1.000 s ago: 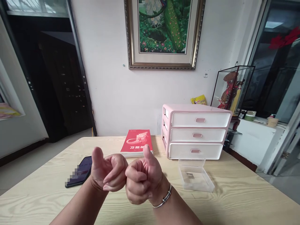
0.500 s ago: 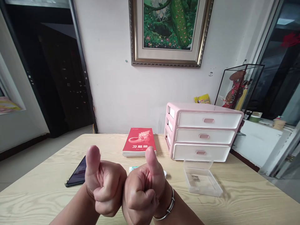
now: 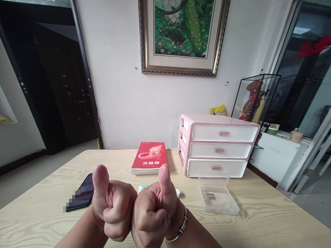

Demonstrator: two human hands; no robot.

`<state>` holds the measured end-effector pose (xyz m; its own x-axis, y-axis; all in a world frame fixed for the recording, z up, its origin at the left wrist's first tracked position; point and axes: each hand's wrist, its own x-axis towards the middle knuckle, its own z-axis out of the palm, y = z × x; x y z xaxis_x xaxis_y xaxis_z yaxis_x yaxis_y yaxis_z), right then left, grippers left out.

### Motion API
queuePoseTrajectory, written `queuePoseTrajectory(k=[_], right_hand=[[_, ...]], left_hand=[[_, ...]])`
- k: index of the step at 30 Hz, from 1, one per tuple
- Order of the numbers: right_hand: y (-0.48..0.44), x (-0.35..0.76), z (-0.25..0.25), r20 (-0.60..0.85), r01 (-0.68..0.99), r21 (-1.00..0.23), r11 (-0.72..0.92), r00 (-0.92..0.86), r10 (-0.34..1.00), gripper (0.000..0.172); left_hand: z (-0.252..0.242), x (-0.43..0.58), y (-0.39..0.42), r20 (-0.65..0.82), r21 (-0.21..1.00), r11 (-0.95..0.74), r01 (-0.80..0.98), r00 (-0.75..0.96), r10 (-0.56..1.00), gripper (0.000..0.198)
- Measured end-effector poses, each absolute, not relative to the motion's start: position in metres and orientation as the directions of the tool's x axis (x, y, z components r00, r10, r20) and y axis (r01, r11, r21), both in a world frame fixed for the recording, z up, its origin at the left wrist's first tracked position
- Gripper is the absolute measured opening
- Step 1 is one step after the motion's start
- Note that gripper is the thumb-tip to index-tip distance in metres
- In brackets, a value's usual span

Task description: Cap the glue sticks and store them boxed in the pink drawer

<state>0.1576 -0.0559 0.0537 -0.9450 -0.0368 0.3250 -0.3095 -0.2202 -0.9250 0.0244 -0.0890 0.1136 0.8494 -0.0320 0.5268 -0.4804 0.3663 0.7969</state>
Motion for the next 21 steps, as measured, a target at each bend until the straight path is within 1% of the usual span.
queuePoseTrajectory(k=[2, 3, 5, 7, 9, 16, 21], right_hand=[[-0.059, 0.160, 0.061, 0.457, -0.328, -0.829, -0.453, -0.864, -0.210, 0.081], [-0.061, 0.160, 0.066, 0.543, -0.342, -0.765, -0.545, -0.798, -0.261, 0.083], [-0.065, 0.158, 0.076, 0.658, -0.375, -0.679, -0.631, -0.692, -0.297, 0.085], [-0.067, 0.154, 0.085, 0.716, -0.390, -0.641, -0.661, -0.613, -0.333, 0.085], [-0.069, 0.150, 0.090, 0.730, -0.382, -0.636, -0.671, -0.579, -0.363, 0.086], [-0.073, 0.149, 0.093, 0.741, -0.369, -0.625, -0.688, -0.557, -0.374, 0.086], [-0.072, 0.151, 0.096, 0.740, -0.395, -0.627, -0.671, -0.570, -0.356, 0.085]], left_hand=[[0.113, 0.024, -0.085, 0.526, 0.789, 0.386, -0.478, 0.850, -0.022, 0.077], [0.112, 0.024, -0.084, 0.526, 0.786, 0.393, -0.478, 0.850, -0.018, 0.077], [0.110, 0.024, -0.081, 0.528, 0.781, 0.399, -0.480, 0.849, -0.011, 0.077], [0.109, 0.023, -0.080, 0.529, 0.782, 0.397, -0.480, 0.849, -0.015, 0.077], [0.109, 0.023, -0.081, 0.531, 0.783, 0.390, -0.484, 0.847, -0.016, 0.077], [0.110, 0.023, -0.085, 0.515, 0.797, 0.377, -0.472, 0.857, -0.014, 0.078], [0.111, 0.023, -0.084, 0.503, 0.803, 0.364, -0.472, 0.864, 0.012, 0.078]])
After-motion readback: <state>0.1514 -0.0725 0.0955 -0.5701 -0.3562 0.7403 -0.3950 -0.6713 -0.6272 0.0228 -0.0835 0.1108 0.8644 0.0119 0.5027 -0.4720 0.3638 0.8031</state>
